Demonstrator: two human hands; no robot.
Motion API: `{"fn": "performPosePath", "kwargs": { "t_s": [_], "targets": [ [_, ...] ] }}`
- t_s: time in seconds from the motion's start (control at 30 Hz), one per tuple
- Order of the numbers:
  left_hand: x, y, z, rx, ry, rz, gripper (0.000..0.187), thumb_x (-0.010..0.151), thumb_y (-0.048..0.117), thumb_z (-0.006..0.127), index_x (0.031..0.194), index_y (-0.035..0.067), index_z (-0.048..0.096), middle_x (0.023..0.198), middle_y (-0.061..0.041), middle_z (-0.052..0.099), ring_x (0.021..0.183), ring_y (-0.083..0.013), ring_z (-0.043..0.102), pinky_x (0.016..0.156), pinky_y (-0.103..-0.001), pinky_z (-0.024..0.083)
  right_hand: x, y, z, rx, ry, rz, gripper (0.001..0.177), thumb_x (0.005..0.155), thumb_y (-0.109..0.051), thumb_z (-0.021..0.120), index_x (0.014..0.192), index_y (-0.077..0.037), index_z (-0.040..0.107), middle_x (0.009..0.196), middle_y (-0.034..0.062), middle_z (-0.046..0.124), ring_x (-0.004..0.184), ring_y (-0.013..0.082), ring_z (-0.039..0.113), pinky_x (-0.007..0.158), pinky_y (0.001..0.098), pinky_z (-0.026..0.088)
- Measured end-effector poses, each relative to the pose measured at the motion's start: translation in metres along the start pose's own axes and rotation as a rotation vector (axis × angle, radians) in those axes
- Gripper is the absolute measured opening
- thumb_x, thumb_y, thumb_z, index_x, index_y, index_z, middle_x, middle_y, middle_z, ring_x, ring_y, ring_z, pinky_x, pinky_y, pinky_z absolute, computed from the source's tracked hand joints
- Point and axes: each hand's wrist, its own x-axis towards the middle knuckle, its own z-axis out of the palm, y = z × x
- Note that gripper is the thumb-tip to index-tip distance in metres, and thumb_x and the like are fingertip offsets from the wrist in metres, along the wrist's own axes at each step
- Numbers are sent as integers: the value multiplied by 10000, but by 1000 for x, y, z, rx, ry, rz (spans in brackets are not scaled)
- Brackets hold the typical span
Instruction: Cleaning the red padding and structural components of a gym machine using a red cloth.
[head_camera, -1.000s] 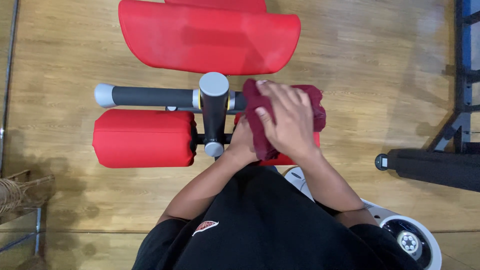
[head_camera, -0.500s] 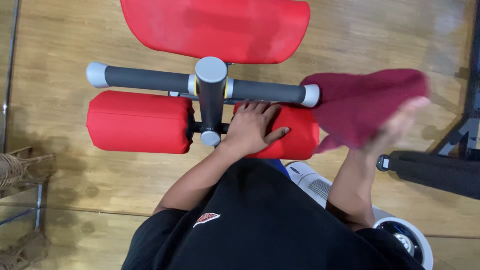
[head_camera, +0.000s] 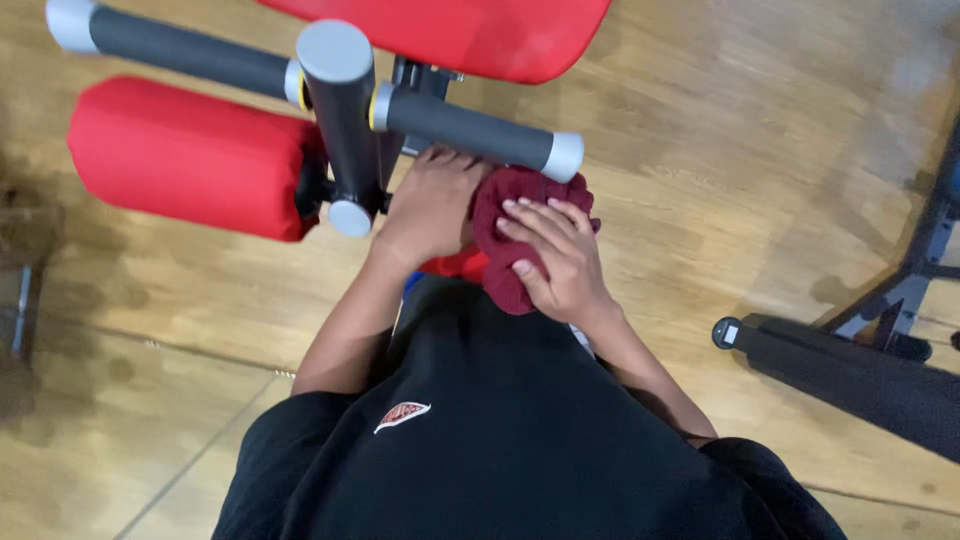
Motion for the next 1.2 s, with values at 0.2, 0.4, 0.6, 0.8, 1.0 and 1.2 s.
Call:
{"fn": "performPosePath", "kwargs": {
  "t_s": [0.2, 0.4, 0.6, 0.8, 1.0, 1.2],
  "targets": [
    [-7, 25, -41, -196, 70, -57, 572, 900, 512, 682, 1211, 35, 735, 1138, -216, 741, 1170, -403, 664, 1098, -529, 400, -26, 50, -21, 287, 89, 149, 437, 1079, -303, 407, 1216, -22, 713, 1183, 123, 741, 1093, 369, 686, 1012, 491, 462],
    [-20, 38, -34, -150, 259, -209, 480, 954, 542, 677, 1140, 108, 762, 1078, -132, 747, 1124, -339, 685, 1061, -497, 418, 2, 58, -83, 438, 506, 1153, 806, 962, -742, 520, 1161, 4, 751, 1279, 281, 665, 1227, 389, 610, 1102, 443, 418],
    [-26, 57, -20, 6, 503, -414, 377, 972, 481, 668, 1086, 138, 773, 1224, -113, 695, 1091, -330, 623, 851, -456, 453, -54, 122, -56, 1406, 482, 863, 750, 899, -659, 539, 1424, -124, 576, 1413, 131, 622, 1334, 300, 592, 1168, 464, 507],
    [-19, 63, -14, -29, 624, -685, 376, 996, 422, 678, 1171, 93, 731, 1261, -131, 686, 1156, -349, 633, 908, -474, 533, -35, 82, -27, 701, -163, 247, 594, 1146, -475, 288, 1455, -33, 536, 1519, 134, 547, 1507, 334, 423, 1293, 489, 290],
    [-10, 58, -18, -53, 606, -714, 360, 988, 450, 622, 1060, 114, 731, 1060, -38, 754, 909, -288, 728, 648, -437, 542, -32, 133, 9, 944, -113, 730, 395, 1108, -425, 411, 948, -130, 620, 886, -57, 587, 830, 50, 507, 767, 242, 428],
    [-11, 53, -11, -64, 518, -760, 326, 934, 475, 729, 1044, 169, 739, 1098, -125, 722, 971, -379, 732, 797, -505, 570, -1, 128, -6, 984, -184, 713, 426, 1133, -380, 475, 820, -170, 676, 713, -70, 552, 684, 81, 527, 637, 234, 372]
  ]
}}
